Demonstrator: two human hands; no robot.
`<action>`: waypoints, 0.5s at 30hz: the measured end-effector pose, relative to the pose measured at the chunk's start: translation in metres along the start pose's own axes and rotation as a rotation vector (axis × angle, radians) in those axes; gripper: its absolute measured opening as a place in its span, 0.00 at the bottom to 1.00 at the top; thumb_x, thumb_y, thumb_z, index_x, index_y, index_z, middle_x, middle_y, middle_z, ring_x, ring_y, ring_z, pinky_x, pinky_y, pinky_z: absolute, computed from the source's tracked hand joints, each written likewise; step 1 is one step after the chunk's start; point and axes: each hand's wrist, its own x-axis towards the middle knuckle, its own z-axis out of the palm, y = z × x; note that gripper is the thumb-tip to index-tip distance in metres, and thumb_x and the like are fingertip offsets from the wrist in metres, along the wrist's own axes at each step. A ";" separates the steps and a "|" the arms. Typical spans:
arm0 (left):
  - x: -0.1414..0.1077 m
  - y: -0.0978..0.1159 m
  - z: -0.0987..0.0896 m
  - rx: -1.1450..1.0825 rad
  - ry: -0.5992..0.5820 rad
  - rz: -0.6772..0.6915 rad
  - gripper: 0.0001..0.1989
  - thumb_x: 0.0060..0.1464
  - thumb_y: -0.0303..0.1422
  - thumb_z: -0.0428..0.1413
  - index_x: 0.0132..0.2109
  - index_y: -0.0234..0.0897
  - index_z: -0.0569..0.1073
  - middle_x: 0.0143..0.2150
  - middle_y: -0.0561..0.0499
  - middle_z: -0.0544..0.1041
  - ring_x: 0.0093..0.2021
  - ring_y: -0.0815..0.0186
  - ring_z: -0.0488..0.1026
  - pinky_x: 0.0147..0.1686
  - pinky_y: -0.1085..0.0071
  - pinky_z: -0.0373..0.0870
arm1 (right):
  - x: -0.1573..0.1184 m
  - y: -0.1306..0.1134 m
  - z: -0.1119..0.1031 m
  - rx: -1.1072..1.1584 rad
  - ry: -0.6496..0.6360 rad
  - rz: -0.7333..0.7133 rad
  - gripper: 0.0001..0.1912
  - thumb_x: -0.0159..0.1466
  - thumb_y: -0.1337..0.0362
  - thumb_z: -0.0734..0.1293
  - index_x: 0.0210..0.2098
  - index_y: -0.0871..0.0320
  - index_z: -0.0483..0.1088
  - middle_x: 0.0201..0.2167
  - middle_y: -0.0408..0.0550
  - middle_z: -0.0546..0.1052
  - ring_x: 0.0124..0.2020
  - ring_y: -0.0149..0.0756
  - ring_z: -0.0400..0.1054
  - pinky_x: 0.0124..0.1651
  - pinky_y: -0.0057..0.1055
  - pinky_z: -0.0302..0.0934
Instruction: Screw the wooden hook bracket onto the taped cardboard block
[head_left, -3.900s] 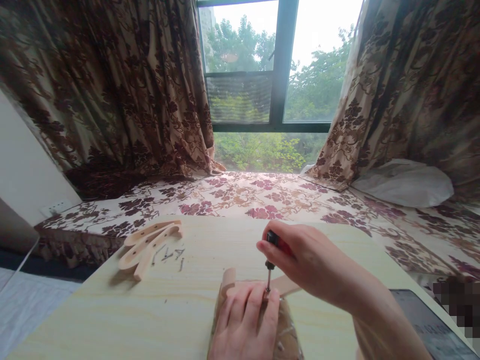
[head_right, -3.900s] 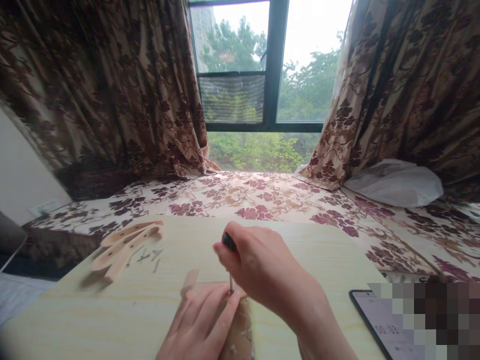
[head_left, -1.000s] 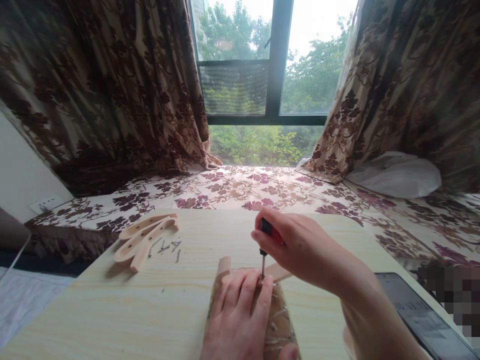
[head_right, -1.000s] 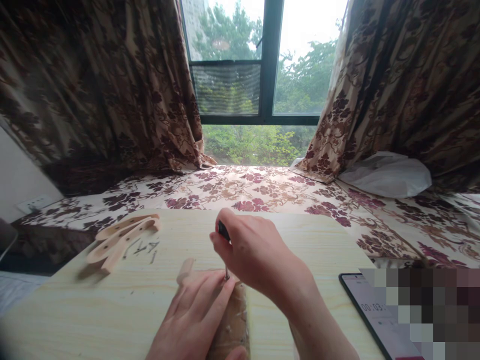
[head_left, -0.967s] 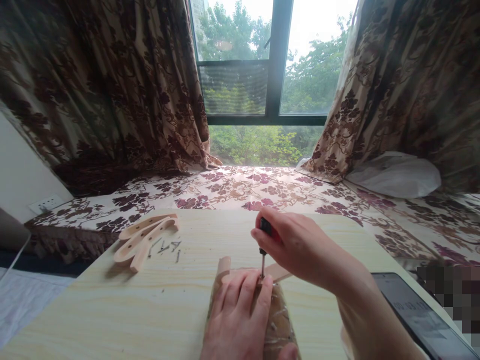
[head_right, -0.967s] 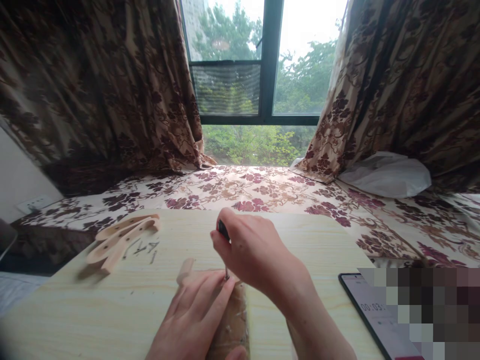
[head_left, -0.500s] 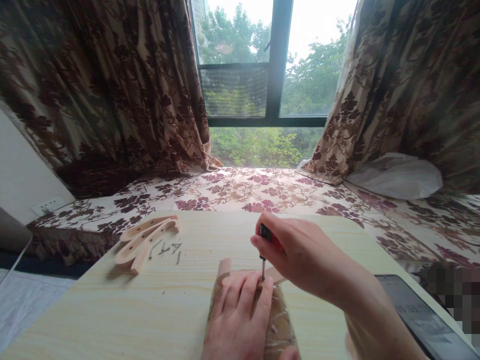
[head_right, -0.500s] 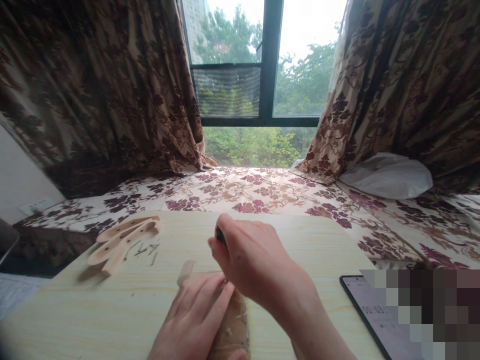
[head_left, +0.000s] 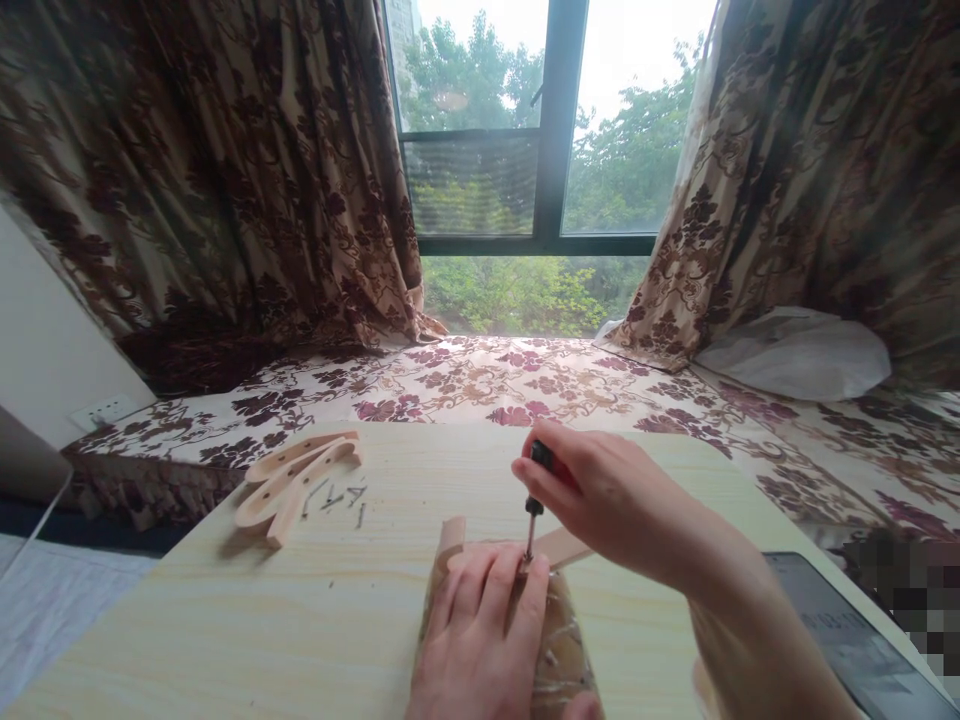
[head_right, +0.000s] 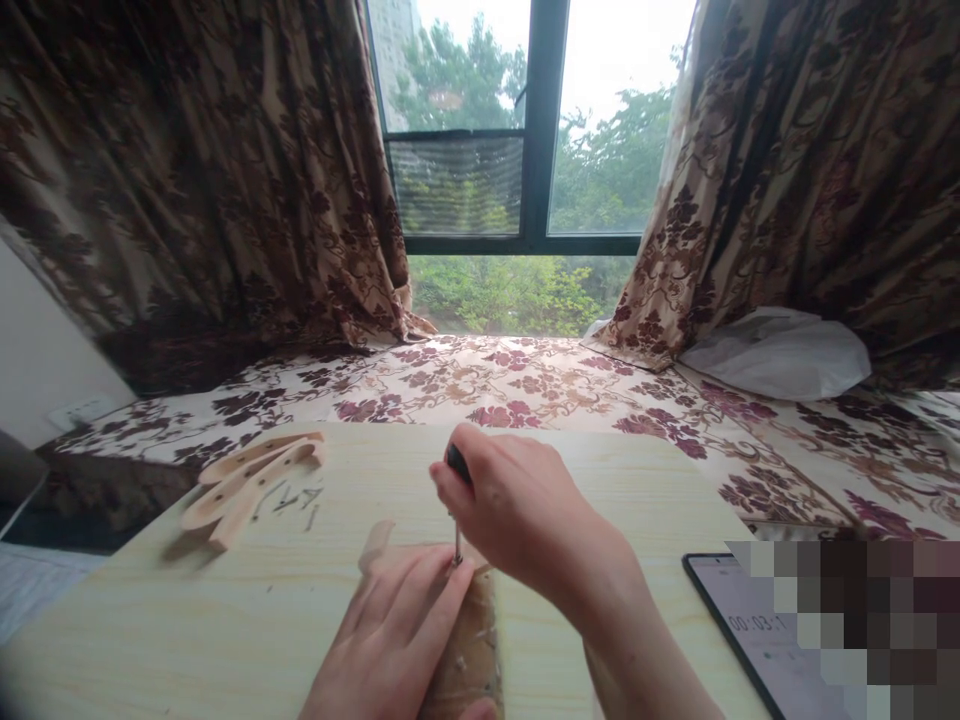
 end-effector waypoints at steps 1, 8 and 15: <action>0.000 0.000 0.000 0.000 0.004 -0.001 0.38 0.52 0.55 0.50 0.62 0.34 0.60 0.57 0.44 0.69 0.55 0.55 0.67 0.49 0.60 0.70 | 0.001 0.001 0.001 -0.010 0.014 0.014 0.10 0.66 0.59 0.59 0.29 0.55 0.59 0.22 0.41 0.70 0.24 0.31 0.61 0.29 0.29 0.49; 0.000 0.002 0.000 -0.026 0.002 -0.033 0.38 0.52 0.56 0.50 0.62 0.36 0.61 0.58 0.45 0.69 0.55 0.55 0.67 0.51 0.59 0.69 | -0.002 0.000 -0.001 0.043 0.005 -0.030 0.06 0.65 0.61 0.60 0.32 0.54 0.63 0.23 0.39 0.70 0.25 0.30 0.61 0.29 0.28 0.49; 0.003 0.001 -0.003 -0.011 0.013 -0.005 0.37 0.53 0.55 0.50 0.61 0.33 0.61 0.56 0.42 0.70 0.54 0.54 0.68 0.49 0.57 0.70 | 0.002 0.002 0.001 0.011 0.016 -0.001 0.07 0.65 0.62 0.60 0.31 0.55 0.62 0.23 0.41 0.71 0.25 0.31 0.62 0.30 0.28 0.50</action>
